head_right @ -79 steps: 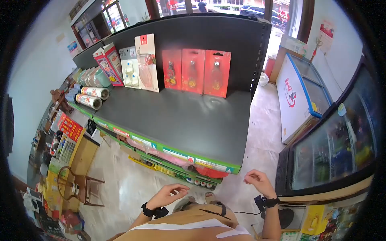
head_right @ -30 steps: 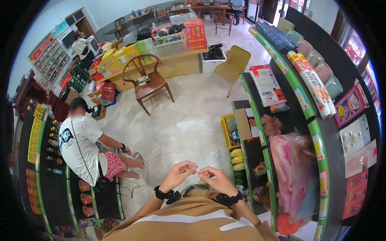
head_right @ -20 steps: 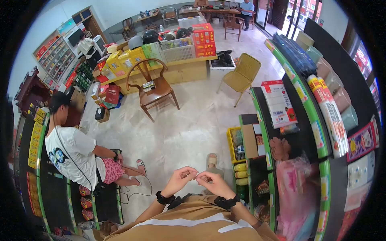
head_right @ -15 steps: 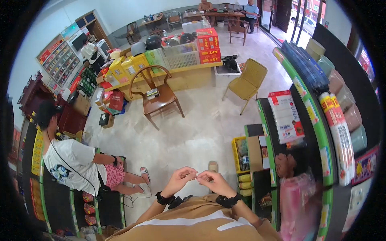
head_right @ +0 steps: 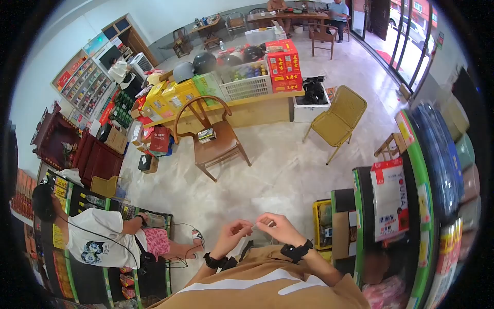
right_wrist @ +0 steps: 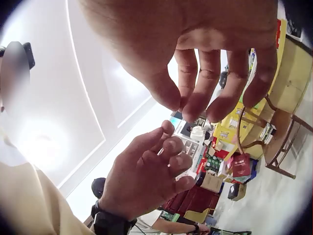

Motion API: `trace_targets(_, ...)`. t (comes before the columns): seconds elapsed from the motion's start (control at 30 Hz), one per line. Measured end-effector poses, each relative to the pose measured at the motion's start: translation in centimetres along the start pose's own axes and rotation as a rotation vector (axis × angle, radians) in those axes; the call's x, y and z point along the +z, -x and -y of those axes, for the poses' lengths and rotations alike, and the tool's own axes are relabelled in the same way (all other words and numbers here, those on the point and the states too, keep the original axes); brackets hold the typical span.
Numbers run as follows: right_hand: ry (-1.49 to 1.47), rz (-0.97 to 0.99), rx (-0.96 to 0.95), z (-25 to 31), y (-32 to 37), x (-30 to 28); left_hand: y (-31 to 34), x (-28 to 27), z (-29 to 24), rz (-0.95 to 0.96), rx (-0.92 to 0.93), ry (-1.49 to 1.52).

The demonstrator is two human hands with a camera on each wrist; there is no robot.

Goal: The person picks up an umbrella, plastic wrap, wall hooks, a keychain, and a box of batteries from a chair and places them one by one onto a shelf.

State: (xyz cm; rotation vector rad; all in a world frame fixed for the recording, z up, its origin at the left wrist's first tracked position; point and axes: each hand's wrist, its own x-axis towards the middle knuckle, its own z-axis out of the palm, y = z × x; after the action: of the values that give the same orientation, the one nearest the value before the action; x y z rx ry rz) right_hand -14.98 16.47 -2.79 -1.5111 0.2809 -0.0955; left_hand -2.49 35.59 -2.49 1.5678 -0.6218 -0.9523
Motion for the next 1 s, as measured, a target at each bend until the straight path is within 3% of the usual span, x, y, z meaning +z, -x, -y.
trace_targets(0.17, -0.119, -0.02, 0.068, 0.1, -6.0, -1.9, -6.5, -1.9, -1.3, -0.016, -0.06, 0.041)
trace_targets(0.2, -0.115, -0.03, 0.158, 0.0, -7.0, -2.4, -8.2, -2.6, -1.0, 0.019, -0.057, 0.084)
trace_targets(0.37, -0.023, -0.116, 0.065, 2.2, -14.5, -5.0, -18.2, -6.9, -0.3, 0.168, 0.061, 0.131)
trace_targets(0.43, -0.039, -0.151, 0.04, 3.2, -18.5, -6.0, -21.9, -9.0, -3.7, 0.15, 0.035, 0.056)
trace_targets(0.67, -0.1, -0.182, 0.024, 3.6, -29.6, -8.5, -31.1, -15.9, -7.9, 0.1, 0.088, 0.078)
trace_targets(0.87, -0.165, -0.284, 0.087, 4.2, -34.5, -10.4, -39.1, -17.3, -5.8, 0.28, -0.003, 0.093)
trace_targets(1.0, -0.281, -0.304, 0.119, 4.4, -38.4, -11.7, -43.9, -17.2, -7.8, 0.336, -0.068, 0.068)
